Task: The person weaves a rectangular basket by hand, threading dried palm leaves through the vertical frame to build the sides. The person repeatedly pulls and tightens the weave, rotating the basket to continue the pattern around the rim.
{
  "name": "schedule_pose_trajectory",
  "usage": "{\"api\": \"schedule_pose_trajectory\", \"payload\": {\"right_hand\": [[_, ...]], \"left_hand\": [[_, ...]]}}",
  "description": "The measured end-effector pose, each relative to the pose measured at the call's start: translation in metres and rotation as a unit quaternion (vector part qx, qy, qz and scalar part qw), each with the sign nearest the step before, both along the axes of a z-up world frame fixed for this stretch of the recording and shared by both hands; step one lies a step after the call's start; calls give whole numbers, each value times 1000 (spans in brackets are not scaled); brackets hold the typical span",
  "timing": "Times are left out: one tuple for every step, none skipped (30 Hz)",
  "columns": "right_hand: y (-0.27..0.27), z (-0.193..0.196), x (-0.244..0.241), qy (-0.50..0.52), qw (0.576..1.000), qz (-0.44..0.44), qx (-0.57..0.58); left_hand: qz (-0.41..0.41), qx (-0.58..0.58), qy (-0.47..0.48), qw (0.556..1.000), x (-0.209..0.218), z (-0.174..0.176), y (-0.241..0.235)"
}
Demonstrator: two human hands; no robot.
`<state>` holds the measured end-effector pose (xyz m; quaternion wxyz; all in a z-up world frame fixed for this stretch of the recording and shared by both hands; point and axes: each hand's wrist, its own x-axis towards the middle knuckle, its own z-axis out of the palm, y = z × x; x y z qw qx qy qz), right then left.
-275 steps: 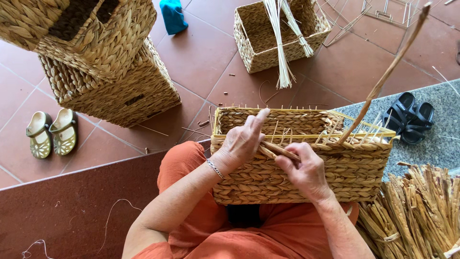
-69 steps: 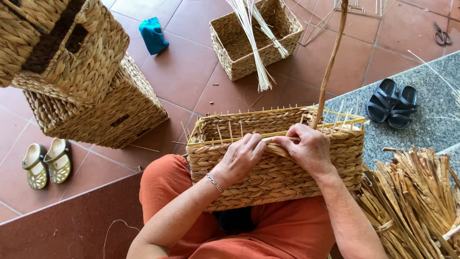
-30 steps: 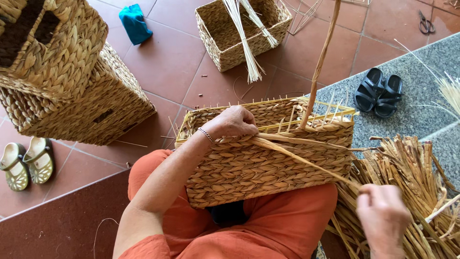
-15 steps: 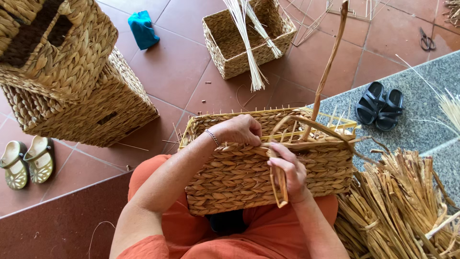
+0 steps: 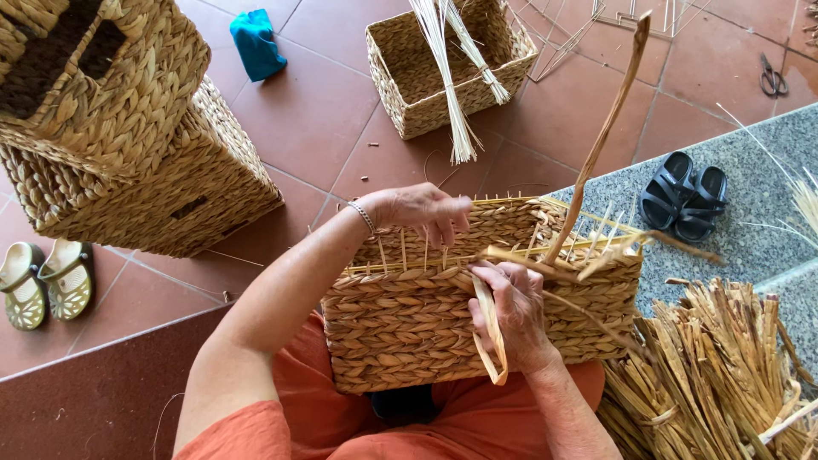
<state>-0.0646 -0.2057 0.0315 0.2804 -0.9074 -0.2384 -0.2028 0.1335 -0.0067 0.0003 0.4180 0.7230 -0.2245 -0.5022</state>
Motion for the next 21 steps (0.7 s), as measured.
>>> {"api": "schedule_pose_trajectory", "payload": {"right_hand": [[2,-3,2,3,1000,-12,-1],[3,-5,3,7,1000,-24,-3],[3,-7,3,4,999,-34,3],[4,-9,2,1,999,-44,10],[4,-11,3,-2,998,-54,17],[4,-13,2,5,998,-54,43],[5,-14,1,11,996,-55,70],[5,-14,0,17,994,-55,96],[6,-14,0,24,992,-59,110],[7,-13,2,30,990,-62,123],[8,-11,4,36,988,-66,136],[8,-10,4,27,991,-57,118],[6,-8,3,17,994,-49,101],[5,-7,5,5,996,-42,84],[5,-6,5,8,995,-33,97],[3,-7,5,11,994,-24,109],[2,-8,5,14,992,-16,121],[1,-9,5,12,990,-10,137],[0,-11,6,11,988,-5,153],[-1,-14,6,9,986,0,168],[-4,-18,7,4,985,4,171]], "left_hand": [[0,-2,16,1000,6,-6,0],[0,-5,34,999,10,-13,0],[-33,-27,58,997,10,-20,-2],[-66,-49,81,993,9,-28,-5],[-99,-70,104,987,10,-34,-9],[-119,-92,103,983,9,-41,-15],[-138,-114,101,979,9,-47,-20],[-156,-136,99,973,9,-52,-25],[-152,-129,124,972,7,-57,-31],[-147,-123,148,970,6,-61,-37],[-142,-116,172,968,5,-64,-40],[-135,-113,155,972,3,-66,-40],[-127,-110,138,976,2,-68,-40],[-122,-106,120,980,3,-69,-40],[-107,-84,118,984,4,-69,-39],[-93,-64,117,987,6,-69,-38],[-79,-44,116,989,7,-69,-36],[-92,35,16,995,11,-69,-33],[-104,114,-83,985,14,-70,-29],[-114,192,-182,958,18,-72,-25],[-96,212,-192,954,20,-75,-20]]}}
